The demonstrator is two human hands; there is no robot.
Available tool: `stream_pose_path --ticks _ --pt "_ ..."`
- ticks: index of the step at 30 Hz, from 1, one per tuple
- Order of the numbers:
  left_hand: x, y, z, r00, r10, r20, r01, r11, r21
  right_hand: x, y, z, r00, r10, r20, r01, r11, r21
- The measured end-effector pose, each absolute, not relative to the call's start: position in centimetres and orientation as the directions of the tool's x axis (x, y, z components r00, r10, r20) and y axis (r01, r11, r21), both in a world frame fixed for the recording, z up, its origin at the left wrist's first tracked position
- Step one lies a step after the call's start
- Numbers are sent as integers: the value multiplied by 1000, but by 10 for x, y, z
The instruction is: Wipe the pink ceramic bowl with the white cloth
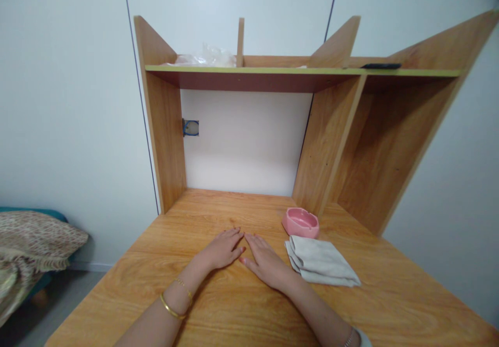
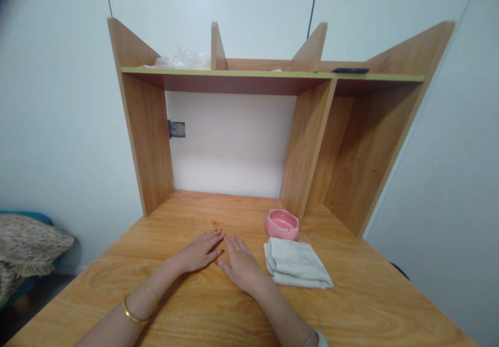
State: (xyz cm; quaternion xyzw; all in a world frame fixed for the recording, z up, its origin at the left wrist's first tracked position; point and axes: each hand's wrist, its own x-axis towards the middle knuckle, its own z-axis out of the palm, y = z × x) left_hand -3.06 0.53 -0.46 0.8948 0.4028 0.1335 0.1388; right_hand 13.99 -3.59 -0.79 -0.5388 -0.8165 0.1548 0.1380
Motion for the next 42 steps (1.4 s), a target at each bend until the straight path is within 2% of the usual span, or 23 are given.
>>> stream_pose_path --ticks 21,37,42 --pt "-29 1 1 635 768 84 713 -624 319 139 -38 -5 -383 922 53 838 371 -400" --pt "-29 2 1 630 772 81 701 -611 369 139 -38 -6 -370 927 64 845 364 -393" --pt "-29 4 0 634 769 82 697 -614 370 139 -37 -7 -373 921 116 829 387 -403"
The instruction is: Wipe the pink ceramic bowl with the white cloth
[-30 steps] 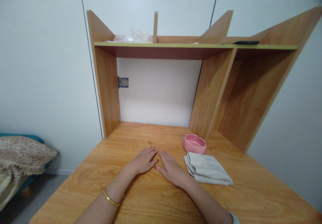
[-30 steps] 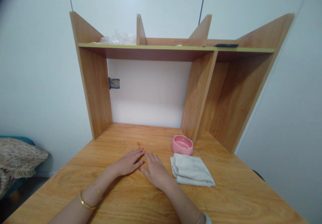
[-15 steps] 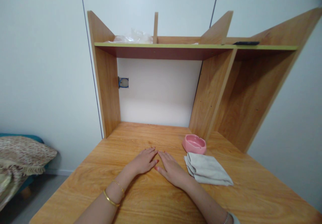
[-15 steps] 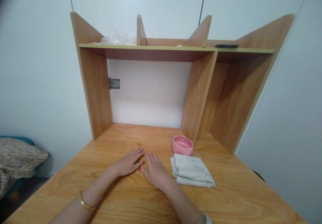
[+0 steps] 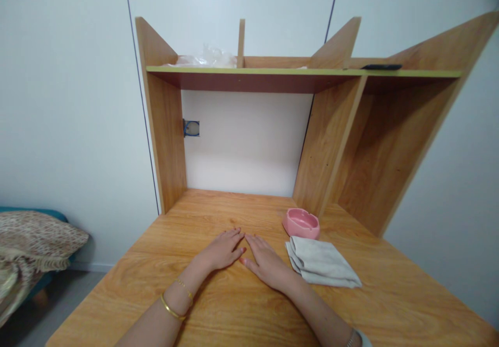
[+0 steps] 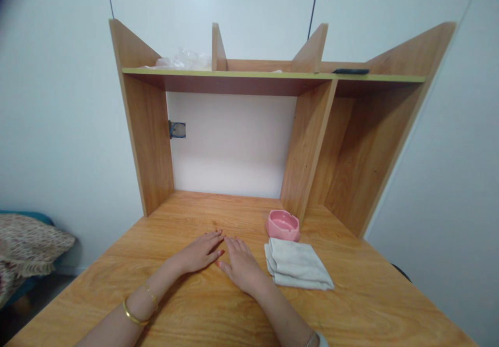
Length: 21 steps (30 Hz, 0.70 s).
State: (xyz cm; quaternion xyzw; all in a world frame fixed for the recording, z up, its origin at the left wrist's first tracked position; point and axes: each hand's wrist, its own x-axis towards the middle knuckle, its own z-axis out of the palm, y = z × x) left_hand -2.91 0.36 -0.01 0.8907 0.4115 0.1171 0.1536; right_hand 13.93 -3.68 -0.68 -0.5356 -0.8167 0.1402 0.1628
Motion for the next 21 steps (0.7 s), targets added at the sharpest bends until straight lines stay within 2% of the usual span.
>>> stream_pose_path --ticks 3,5,7,9,11,15,18,21 --pt "-29 4 -1 634 767 94 689 -617 381 142 -34 3 -393 900 189 808 436 -397" --pt "-29 4 -2 631 770 96 690 -614 383 147 -31 18 -337 906 255 849 410 -334" --pt "-30 4 -2 626 774 95 694 -609 384 159 -28 38 -158 934 321 939 243 -245" --pt "-30 4 -3 625 775 94 694 -606 388 177 -24 57 52 928 370 978 27 -205" --pt "-30 5 -3 627 774 88 693 -606 391 199 -21 70 239 906 350 963 -176 -202" --pt "-30 5 -3 624 777 90 695 -603 392 244 -15 69 451 849 274 888 -395 -237" --pt "-30 5 -2 623 776 93 693 -603 395 269 -11 52 508 835 212 849 -444 -286" --pt "-30 4 -1 623 778 82 699 -601 388 285 -4 35 468 869 157 850 -395 -350"
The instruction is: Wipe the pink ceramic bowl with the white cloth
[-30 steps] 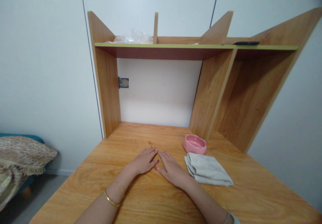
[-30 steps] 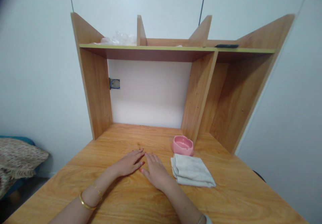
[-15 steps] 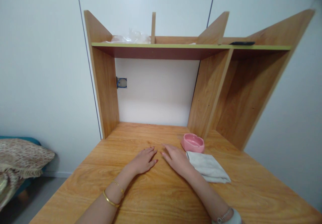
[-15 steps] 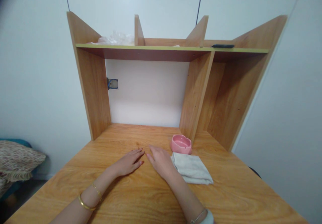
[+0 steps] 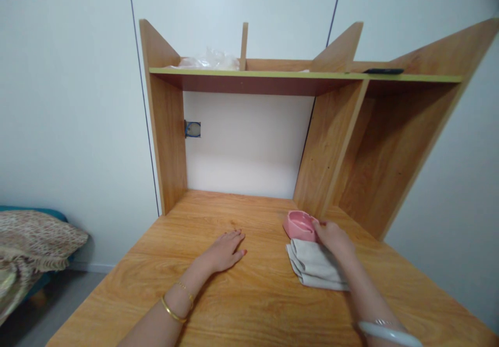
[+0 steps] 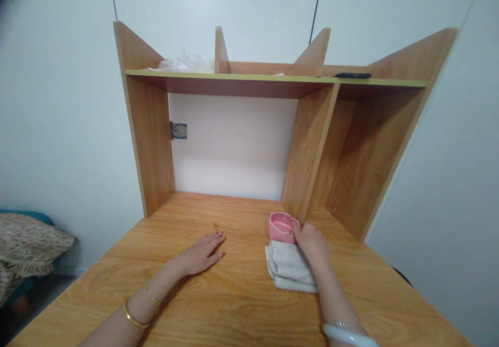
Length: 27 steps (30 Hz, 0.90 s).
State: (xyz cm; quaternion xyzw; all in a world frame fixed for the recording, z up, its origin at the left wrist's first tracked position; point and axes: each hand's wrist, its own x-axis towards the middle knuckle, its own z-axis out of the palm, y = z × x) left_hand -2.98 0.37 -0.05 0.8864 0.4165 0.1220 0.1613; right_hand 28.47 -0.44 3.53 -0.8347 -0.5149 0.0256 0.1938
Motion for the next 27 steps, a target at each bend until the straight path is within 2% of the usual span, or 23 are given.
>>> stream_pose_path --ticks 3,8,10,14,17,22,25,27 --pt "-30 3 0 623 778 76 706 -602 373 293 3 26 433 893 123 844 -353 -404" --pt "-30 3 -1 618 782 74 705 -594 387 295 10 23 462 887 -5 769 -403 -496" --pt "-30 3 -2 619 781 82 699 -595 396 294 11 21 486 873 35 770 -409 -489" --pt "-30 2 -2 609 783 127 685 -600 412 288 8 18 490 843 221 828 -371 -420" --pt "-29 2 -1 577 796 182 669 -589 454 282 5 19 473 836 277 842 -336 -423" --pt "-24 7 -1 447 849 281 569 -512 644 261 2 27 396 835 383 834 -151 -531" --pt "-20 15 -5 362 891 274 391 -412 823 239 0 30 335 867 369 788 -43 -614" --pt "-18 21 -7 327 919 221 244 -308 920 223 -1 27 261 911 321 739 26 -674"
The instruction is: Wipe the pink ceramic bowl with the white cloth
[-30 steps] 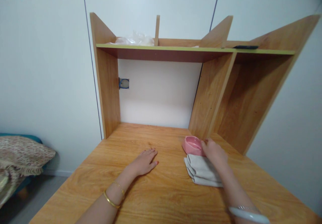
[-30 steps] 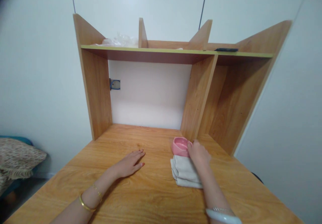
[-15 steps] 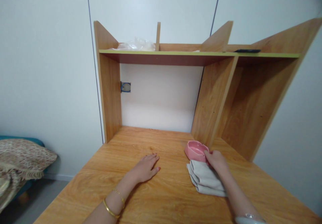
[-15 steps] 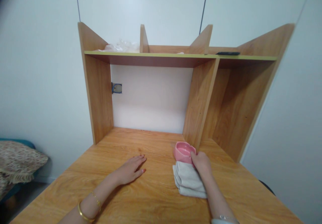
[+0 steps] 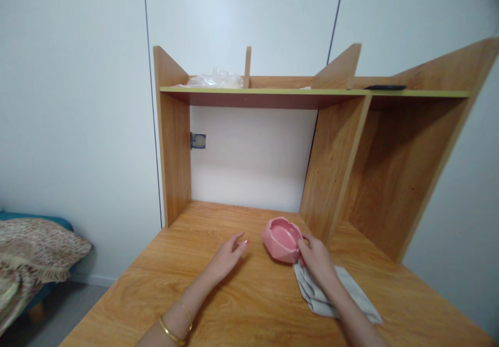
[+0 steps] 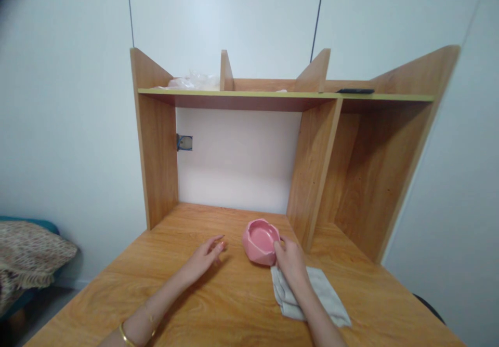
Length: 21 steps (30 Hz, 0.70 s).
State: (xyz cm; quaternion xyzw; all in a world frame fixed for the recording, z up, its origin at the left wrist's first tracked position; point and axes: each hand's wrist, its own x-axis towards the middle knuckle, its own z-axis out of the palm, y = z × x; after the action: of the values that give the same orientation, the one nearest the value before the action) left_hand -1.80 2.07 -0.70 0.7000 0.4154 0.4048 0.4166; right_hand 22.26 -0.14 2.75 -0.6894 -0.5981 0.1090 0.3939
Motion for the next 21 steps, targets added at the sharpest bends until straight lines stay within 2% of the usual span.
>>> stream_pose_path --ticks 3,5,10,14,18,21 --pt "-18 27 -9 312 940 135 85 -170 982 201 -3 19 173 947 271 657 94 -748" --pt "-19 28 -9 331 937 110 41 -131 991 190 -3 13 134 958 254 629 116 -769" --pt "-22 21 -5 388 920 60 90 -102 991 176 -7 8 57 978 203 575 133 -807" --pt "-21 13 0 472 881 14 47 -42 998 170 -10 7 19 978 208 553 163 -817" --pt "-15 13 -2 361 931 -63 95 31 995 166 -9 3 17 974 225 540 180 -822" --pt "-15 19 -5 261 961 -88 133 54 990 164 -7 -1 26 978 207 466 172 -868"
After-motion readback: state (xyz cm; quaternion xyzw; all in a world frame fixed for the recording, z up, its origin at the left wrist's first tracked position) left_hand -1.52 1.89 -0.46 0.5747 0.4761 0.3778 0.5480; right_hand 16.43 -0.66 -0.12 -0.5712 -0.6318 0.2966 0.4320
